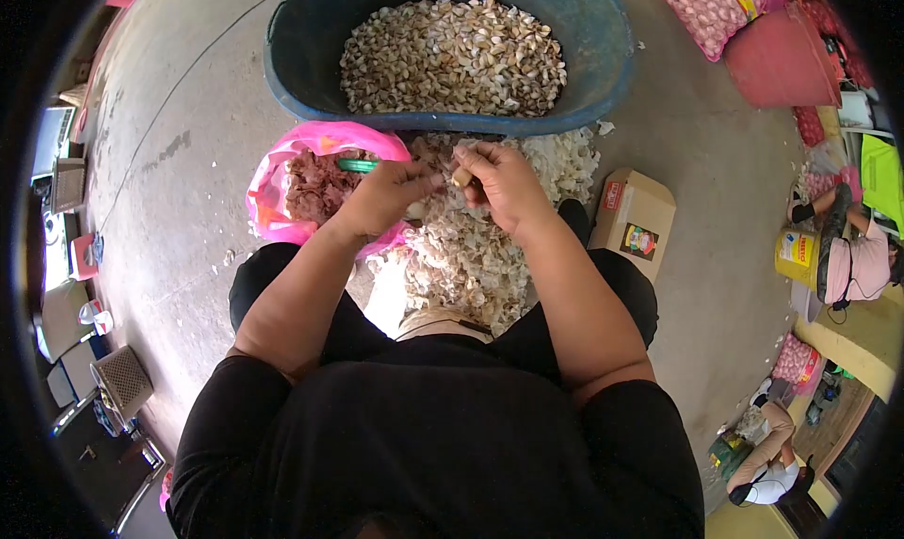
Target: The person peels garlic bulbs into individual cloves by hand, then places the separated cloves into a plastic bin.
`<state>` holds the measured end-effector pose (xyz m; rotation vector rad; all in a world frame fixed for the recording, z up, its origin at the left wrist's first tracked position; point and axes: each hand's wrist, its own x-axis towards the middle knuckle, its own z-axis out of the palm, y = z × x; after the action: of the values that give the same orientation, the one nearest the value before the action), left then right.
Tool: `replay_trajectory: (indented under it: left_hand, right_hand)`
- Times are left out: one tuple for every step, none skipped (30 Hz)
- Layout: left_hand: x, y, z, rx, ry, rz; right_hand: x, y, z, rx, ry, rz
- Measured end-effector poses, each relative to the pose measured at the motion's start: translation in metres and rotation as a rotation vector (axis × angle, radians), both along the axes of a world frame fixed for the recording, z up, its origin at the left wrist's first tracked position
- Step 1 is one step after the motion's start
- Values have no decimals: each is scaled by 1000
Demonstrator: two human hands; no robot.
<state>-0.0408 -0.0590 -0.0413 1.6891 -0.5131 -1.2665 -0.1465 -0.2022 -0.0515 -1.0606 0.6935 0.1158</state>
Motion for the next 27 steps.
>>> replay_trajectory:
  left_hand:
    - [-2, 0, -4, 3, 228, 125]
    - [-1, 1, -8, -67, 245, 130]
    - [1, 2, -12, -137, 261, 134]
    - [3, 2, -17, -207, 278, 137]
    - [3, 1, -23, -234, 241, 160]
    - [3, 0, -27, -261, 204, 185]
    - [4, -1, -30, -289, 166, 211]
    - [5, -2, -31, -275, 168, 267]
    - [4, -4, -28, -259, 170, 322]
    - [2, -6, -26, -245, 172, 376]
    - [0, -8, -25, -232, 155, 409]
    - [-3, -11, -25, -221, 136, 443]
    - [-5, -14, -20, -211, 114, 476]
    - [-10, -15, -12, -234, 138, 467]
    - [-13, -15, -11, -252, 128, 487]
    - [-15, -15, -10, -269, 117, 506]
    - [-17, -15, -17, -290, 23, 493]
    - [-18, -16, -22, -310, -72, 481]
    - [-18, -16, -26, -331, -167, 468]
    - [-23, -16, -29, -292, -163, 475]
    - [-31, -17, -16, -252, -158, 482]
    - [-35, -18, -9, -211, -153, 489]
    - [-28, -15, -20, -104, 0, 354]
    - [-30, -16, -23, -129, -54, 396]
    - [-34, -19, -25, -155, -108, 438]
    - [-35, -21, -28, -180, -163, 480]
    - [-34, -23, -27, -214, -163, 507]
  right_hand:
    - [-2, -7, -2, -105, 66, 143]
    - [-1, -12, -3, -210, 132, 285]
    - [0, -13, -1, -374, 186, 431]
    - [2, -17, -5, -210, 24, 178]
    - [5, -22, -11, -45, -137, -75]
    - [10, -21, -7, 121, -296, -326]
    - [18, -17, 7, 106, -133, -620]
    - [19, -12, 5, 28, -112, -528]
    - [18, -8, -1, -49, -90, -437]
    - [17, -4, -7, -126, -70, -346]
    - [14, 4, -12, -460, -47, -68]
    - [14, 15, -25, -601, -136, 40]
    - [13, 29, -20, -745, -173, 15]
    - [12, 38, -16, -887, -205, -14]
    - [11, 37, -15, -921, -189, -6]
    - [12, 35, -15, -956, -172, 1]
    - [12, 34, -14, -990, -157, 7]
    - [12, 33, -13, -1032, -158, -16]
    - [12, 31, -12, -1074, -159, -39]
    - [11, 31, -11, -1115, -160, -61]
    - [11, 32, -10, -1205, -189, -64]
    - [10, 36, -8, -1295, -217, -67]
    - [10, 39, -8, -1384, -244, -70]
    - [9, 41, -10, -1354, -228, -71]
    - [9, 43, -13, -1323, -213, -70]
    - [9, 44, -15, -1293, -200, -70]
    - [10, 43, -13, -1259, -240, -90]
